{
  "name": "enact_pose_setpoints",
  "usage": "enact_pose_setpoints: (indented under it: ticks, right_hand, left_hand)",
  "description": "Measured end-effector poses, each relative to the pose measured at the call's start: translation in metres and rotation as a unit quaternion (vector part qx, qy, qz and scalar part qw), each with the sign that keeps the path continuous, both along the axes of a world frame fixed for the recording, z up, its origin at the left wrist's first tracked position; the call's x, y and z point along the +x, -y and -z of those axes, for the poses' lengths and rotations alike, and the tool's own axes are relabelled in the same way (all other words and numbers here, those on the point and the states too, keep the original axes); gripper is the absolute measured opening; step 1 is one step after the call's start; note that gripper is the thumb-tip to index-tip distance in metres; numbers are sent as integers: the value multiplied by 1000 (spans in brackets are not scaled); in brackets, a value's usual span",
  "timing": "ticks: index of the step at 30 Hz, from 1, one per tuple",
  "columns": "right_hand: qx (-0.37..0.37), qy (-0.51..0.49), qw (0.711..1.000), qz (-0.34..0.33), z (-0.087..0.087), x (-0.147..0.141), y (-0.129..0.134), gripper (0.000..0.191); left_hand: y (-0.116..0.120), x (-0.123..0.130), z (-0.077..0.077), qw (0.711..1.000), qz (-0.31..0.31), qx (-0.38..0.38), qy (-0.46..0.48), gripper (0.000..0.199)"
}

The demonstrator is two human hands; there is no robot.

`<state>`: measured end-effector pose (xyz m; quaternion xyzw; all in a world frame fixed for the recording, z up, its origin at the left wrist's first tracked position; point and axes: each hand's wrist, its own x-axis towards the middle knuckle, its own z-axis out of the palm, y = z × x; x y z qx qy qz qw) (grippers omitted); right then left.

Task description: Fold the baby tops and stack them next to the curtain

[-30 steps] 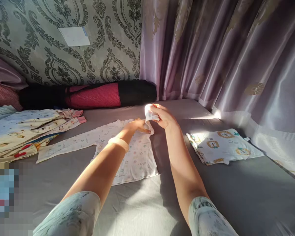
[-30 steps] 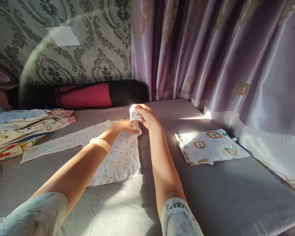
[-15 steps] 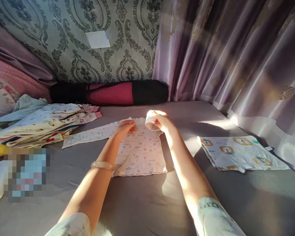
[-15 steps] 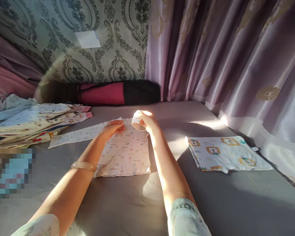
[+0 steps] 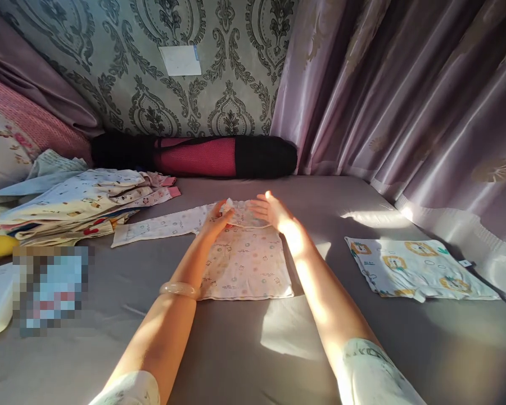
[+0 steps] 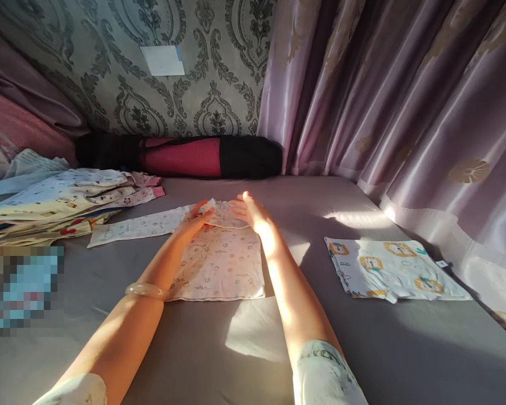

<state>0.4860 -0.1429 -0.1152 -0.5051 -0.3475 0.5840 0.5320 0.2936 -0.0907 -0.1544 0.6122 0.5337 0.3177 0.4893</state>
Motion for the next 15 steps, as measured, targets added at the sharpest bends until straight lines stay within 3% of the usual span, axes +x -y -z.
enact_pose_setpoints:
  ticks: [3, 7, 15]
  right_hand:
    - [20, 1, 996, 83, -7, 28, 2, 55]
    - [29, -11, 985, 167, -11, 58, 8, 50]
    - [22, 34, 980, 193, 5, 67, 8, 51]
  left_hand:
    - [1, 1, 1, 1000, 6, 1, 26, 63]
    - [-3, 3, 6, 1000, 15, 16, -3, 48]
    - [-6, -2, 0, 982, -33, 182, 41, 31]
